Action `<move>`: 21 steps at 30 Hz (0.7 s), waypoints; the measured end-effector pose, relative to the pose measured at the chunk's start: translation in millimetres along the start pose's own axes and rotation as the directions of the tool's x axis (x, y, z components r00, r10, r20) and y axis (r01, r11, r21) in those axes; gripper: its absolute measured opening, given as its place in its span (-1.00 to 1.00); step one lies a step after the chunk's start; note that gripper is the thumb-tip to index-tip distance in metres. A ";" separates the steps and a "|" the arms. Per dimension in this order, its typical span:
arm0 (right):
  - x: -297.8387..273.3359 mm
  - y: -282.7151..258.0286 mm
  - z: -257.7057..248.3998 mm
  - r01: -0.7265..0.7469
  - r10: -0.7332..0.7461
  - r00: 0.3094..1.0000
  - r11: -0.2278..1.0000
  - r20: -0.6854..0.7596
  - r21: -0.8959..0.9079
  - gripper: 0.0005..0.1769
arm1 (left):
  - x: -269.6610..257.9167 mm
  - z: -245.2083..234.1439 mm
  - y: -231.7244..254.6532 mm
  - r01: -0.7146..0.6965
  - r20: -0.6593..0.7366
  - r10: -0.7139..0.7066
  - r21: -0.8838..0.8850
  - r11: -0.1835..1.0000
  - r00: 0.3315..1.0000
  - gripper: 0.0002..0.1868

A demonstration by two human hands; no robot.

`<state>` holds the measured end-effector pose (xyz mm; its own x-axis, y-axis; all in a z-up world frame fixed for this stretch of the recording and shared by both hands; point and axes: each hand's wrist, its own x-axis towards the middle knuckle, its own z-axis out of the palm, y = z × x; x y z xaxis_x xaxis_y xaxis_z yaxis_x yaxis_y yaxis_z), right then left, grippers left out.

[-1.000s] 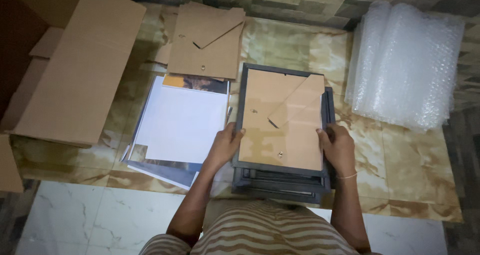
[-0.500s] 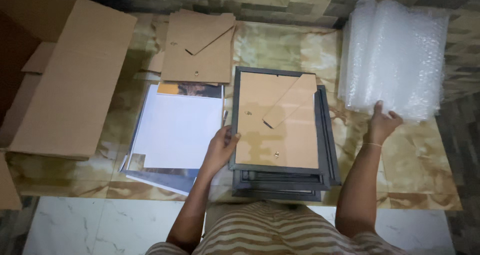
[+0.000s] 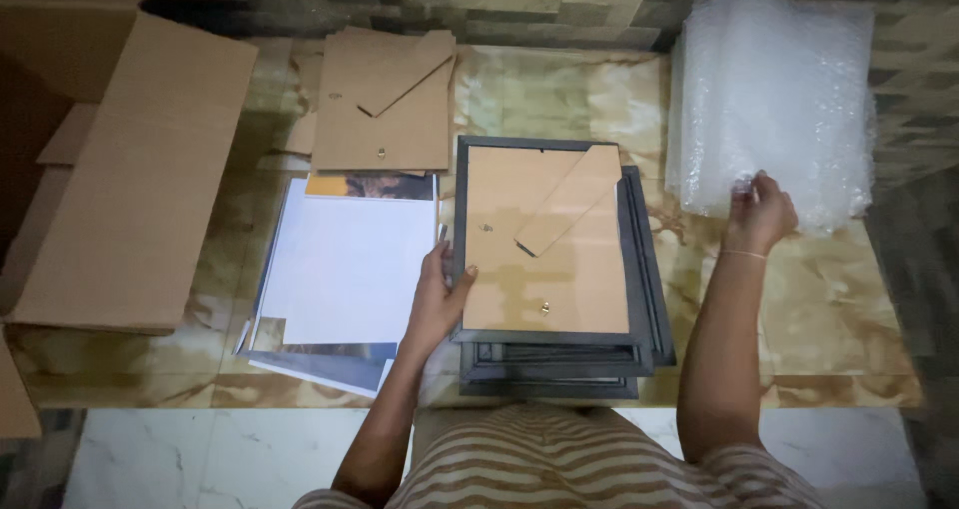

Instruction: The person assembles picture frames by inserting backing boards into frames, wraps a stack of completed frames in bubble wrap, and places the bundle into a cardboard box.

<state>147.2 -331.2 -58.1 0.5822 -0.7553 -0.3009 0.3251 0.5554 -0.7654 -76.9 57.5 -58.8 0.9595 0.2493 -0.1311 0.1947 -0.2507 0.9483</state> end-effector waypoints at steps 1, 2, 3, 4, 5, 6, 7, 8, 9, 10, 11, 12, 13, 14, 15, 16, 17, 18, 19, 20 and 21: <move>6.9 13.1 -2.5 0.001 -0.001 1.000 1.000 -0.003 0.005 -0.71 | -2.8 -4.4 16.6 -0.004 0.003 0.004 0.003 1.000 1.000 -0.26; 14.4 25.0 -5.5 0.012 -0.014 0.998 1.000 0.066 0.025 -0.67 | -6.2 -7.5 32.6 0.011 0.021 -0.011 -0.005 1.000 1.000 -0.32; 22.0 36.9 -8.7 0.022 -0.028 0.990 0.999 0.135 0.045 -0.61 | -9.9 -10.6 48.4 0.028 0.038 -0.027 -0.013 1.000 0.999 -0.38; 15.4 38.3 -9.0 0.029 -0.035 0.991 0.998 0.131 0.050 -0.61 | -10.3 -10.6 53.5 0.022 0.045 -0.021 -0.013 1.000 0.999 -0.38; 9.1 39.8 -9.0 0.055 -0.055 0.983 0.998 0.173 0.006 -0.54 | -10.5 -10.5 58.6 -0.040 0.021 0.039 0.050 0.998 0.999 -0.41; 2.8 41.5 -9.4 0.083 -0.074 0.974 0.996 0.215 -0.037 -0.47 | -10.2 -10.7 63.7 -0.102 0.003 0.102 0.115 0.988 0.995 -0.44; -13.3 37.3 -4.4 0.090 -0.082 0.975 0.995 0.208 -0.031 -0.47 | -8.9 -8.0 67.6 -0.109 0.012 0.109 0.115 0.987 0.994 -0.44; -29.8 33.1 0.2 0.108 -0.092 0.967 0.993 0.239 -0.052 -0.53 | -8.1 -5.6 71.5 -0.123 -0.007 0.126 0.142 0.982 0.992 -0.47; -45.9 29.1 5.1 0.126 -0.102 0.958 0.989 0.269 -0.072 -0.58 | -7.4 -2.9 75.6 -0.137 -0.025 0.143 0.168 0.976 0.989 -0.50; -52.1 27.9 3.3 0.132 -0.111 0.959 0.989 0.259 -0.066 -0.58 | -2.6 3.4 69.0 -0.146 -0.013 0.150 0.169 0.975 0.989 -0.50; -58.0 26.9 1.6 0.234 -0.166 0.921 0.959 0.352 -0.162 -0.63 | 2.4 9.9 62.3 -0.215 -0.047 0.227 0.181 0.960 0.973 -0.56; -64.3 26.2 -0.9 0.339 -0.204 0.872 0.908 0.445 -0.247 -0.68 | 6.8 16.4 55.1 -0.282 -0.079 0.301 0.194 0.940 0.950 -0.61; -73.2 23.8 -2.7 0.343 -0.213 0.875 0.907 0.435 -0.245 -0.68 | 9.2 20.3 58.0 -0.289 -0.066 0.307 0.193 0.938 0.950 -0.61; -82.0 21.0 -5.1 0.465 -0.264 0.792 0.844 0.551 -0.266 -0.73 | 11.5 24.5 61.3 -0.363 -0.074 0.377 0.157 0.919 0.923 -0.68; -90.6 18.3 -7.1 0.582 -0.295 0.693 0.767 0.658 -0.269 -0.78 | 13.7 29.0 64.8 -0.434 -0.084 0.445 0.120 0.893 0.892 -0.74; -107.3 13.3 -9.1 0.584 -0.305 0.698 0.766 0.648 -0.269 -0.78 | 20.6 37.1 63.7 -0.442 -0.071 0.451 0.118 0.889 0.890 -0.74; -124.1 8.4 -10.7 0.738 -0.357 0.548 0.632 0.757 -0.236 -0.81 | 27.3 45.2 62.7 -0.314 0.013 0.319 -0.144 0.938 0.948 -0.71; -141.7 3.5 -12.0 0.860 -0.371 0.381 0.479 0.847 -0.177 -0.82 | 33.2 52.9 61.9 -0.135 0.133 0.198 -0.379 0.915 0.971 -0.66; -149.2 11.6 -18.6 0.861 -0.378 0.387 0.475 0.841 -0.183 -0.82 | 39.1 59.9 68.4 -0.135 0.145 0.203 -0.377 0.916 0.968 -0.66; -156.7 20.4 -26.3 0.860 -0.305 0.365 0.473 0.880 -0.192 -0.79 | 44.0 67.5 73.8 -0.001 0.254 0.146 -0.495 0.869 0.956 -0.58; -164.2 29.6 -33.8 0.858 -0.230 0.341 0.472 0.911 -0.202 -0.75 | 48.8 75.2 78.9 0.144 0.367 0.102 -0.585 0.798 0.925 -0.50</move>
<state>36.1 -202.6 -50.6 0.8030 -0.0683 0.5921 0.5025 -0.4566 -0.7342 0.6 -20.5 -12.1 0.9817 -0.1383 -0.1308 0.1748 0.3835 0.9069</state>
